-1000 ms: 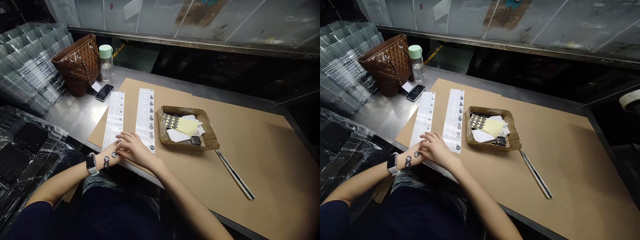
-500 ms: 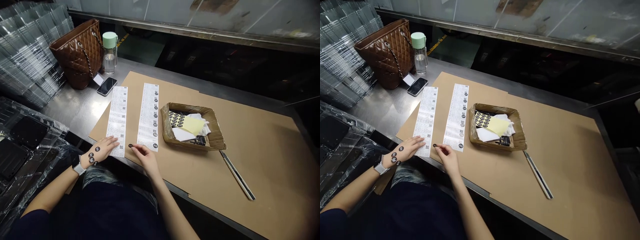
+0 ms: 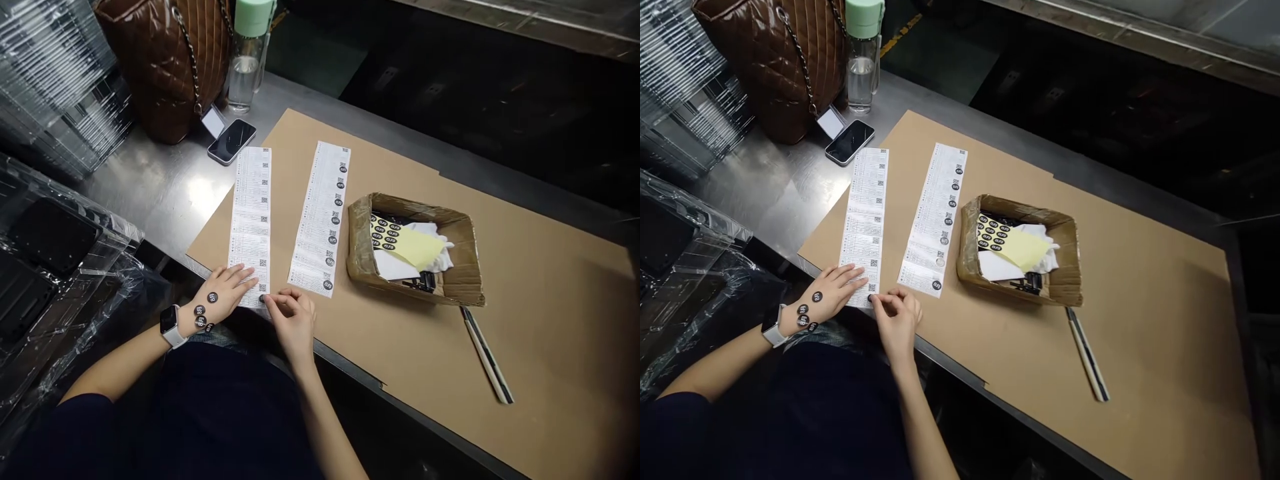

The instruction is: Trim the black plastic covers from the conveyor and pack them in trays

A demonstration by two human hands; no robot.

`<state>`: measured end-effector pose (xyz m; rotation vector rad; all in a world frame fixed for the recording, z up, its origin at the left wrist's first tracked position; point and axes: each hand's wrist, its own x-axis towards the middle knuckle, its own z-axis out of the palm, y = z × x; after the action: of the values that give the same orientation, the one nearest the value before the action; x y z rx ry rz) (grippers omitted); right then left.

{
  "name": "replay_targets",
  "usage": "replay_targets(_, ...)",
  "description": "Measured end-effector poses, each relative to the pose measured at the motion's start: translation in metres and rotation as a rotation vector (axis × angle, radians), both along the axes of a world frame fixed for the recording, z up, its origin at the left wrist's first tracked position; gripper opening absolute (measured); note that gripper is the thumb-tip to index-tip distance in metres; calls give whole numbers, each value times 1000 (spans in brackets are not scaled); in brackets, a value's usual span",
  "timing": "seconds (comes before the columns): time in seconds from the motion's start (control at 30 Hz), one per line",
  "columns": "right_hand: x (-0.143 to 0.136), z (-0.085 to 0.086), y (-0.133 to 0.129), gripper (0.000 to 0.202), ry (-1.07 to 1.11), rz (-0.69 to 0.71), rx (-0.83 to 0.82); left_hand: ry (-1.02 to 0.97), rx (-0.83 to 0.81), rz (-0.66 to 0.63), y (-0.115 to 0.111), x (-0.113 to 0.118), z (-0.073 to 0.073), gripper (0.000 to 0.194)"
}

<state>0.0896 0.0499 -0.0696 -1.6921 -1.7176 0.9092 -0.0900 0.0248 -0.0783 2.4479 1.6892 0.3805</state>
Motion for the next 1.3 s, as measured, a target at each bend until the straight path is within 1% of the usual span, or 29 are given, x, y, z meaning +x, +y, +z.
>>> replay_targets(0.3, -3, -3, -1, 35, -37, -21, 28, -25, -34, 15, 0, 1, 5, 36)
replay_targets(0.6, -4, -4, -1, 35, -84, -13, 16, -19, -29, 11, -1, 1, 3, 37)
replay_targets(0.77, -3, -5, 0, 34, -179, 25, 57, -25, -39, 15, -1, 1, 6, 37)
replay_targets(0.9, -1, -9, 6, 37, -237, 22, 116, -32, -48, 12, -1, 0, 7, 37)
replay_targets(1.0, 2, -6, 11, 31, -223, 19, 143, -54, -52, 18, 1, -1, 7, 36)
replay_targets(1.07, 2, 2, 10, 28, -136, 85, 166, -85, -77, 17, 5, -2, 8, 34)
replay_targets(1.13, -3, 15, 5, 24, -35, 254, 240, -126, -122, 30, 8, -2, 12, 32)
replay_targets(1.2, -12, 28, -4, 19, 31, 462, 363, -161, -186, 68, 12, -2, 18, 31)
replay_targets(1.23, -18, 34, -8, 16, 45, 543, 424, -174, -216, 87, 13, -2, 22, 31)
replay_targets(1.3, -29, 41, -16, 15, 51, 636, 511, -194, -253, 95, 13, -2, 31, 33)
